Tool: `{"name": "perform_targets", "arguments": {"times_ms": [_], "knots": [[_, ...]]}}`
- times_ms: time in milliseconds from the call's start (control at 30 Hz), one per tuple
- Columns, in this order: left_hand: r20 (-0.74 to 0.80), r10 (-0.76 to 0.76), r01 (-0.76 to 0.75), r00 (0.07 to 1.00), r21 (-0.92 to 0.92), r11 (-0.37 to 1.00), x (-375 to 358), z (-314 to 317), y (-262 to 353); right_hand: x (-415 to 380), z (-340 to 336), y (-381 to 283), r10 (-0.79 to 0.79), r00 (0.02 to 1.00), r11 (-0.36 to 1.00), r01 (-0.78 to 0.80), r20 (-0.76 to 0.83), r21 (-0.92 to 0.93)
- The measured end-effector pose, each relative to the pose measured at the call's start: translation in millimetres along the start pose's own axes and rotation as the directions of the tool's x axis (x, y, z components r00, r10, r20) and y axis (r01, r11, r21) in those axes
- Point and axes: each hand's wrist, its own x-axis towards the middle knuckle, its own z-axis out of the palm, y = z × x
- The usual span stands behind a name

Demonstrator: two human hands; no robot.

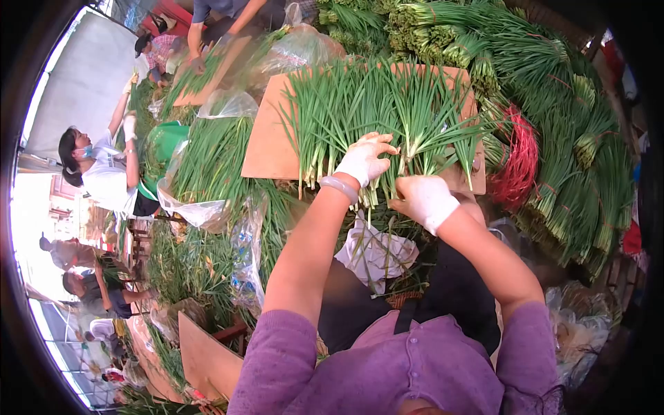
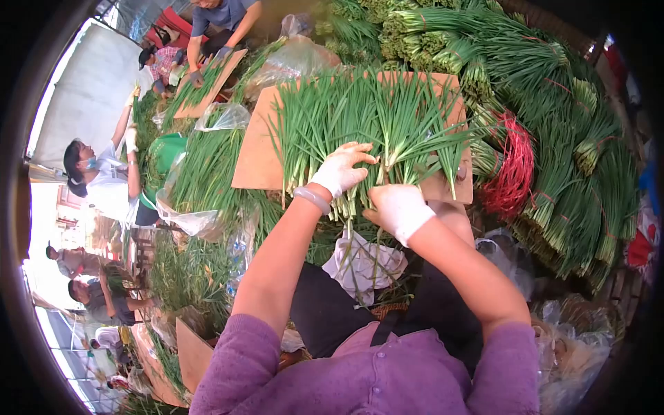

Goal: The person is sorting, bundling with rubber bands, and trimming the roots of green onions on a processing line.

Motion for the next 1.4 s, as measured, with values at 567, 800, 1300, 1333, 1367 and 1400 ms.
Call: {"name": "perform_targets", "arguments": {"times_ms": [567,800,1300,1333,1367,1400], "knots": [[-0.065,0.036,-0.043,0.997,-0.111,0.993,-5.0,0.3,-8.2,-111.2,69.5,-45.2,-0.510,0.464,0.838,0.457,0.725,0.297],[-0.192,0.161,-0.088,0.968,0.340,0.936,-8.0,-7.7,34.3,-42.4,11.7,23.1,-0.016,0.987,0.997,0.027,-0.159,0.071],[0.047,0.054,-0.062,0.997,0.195,0.979,-14.4,10.0,25.1,10.6,34.5,54.8,0.357,0.915,0.589,-0.376,0.187,0.715],[0.049,0.056,-0.065,0.997,0.190,0.980,-14.2,11.0,26.0,11.3,34.3,47.3,0.347,0.926,0.748,-0.368,0.146,0.553],[0.053,0.047,-0.056,0.997,0.189,0.980,-13.2,11.2,26.4,13.0,34.0,39.5,0.327,0.939,0.867,-0.343,0.108,0.361],[0.057,0.034,-0.044,0.998,0.189,0.981,-13.3,10.3,26.9,9.6,27.9,26.3,0.301,0.952,0.931,-0.307,0.063,0.199]]}}
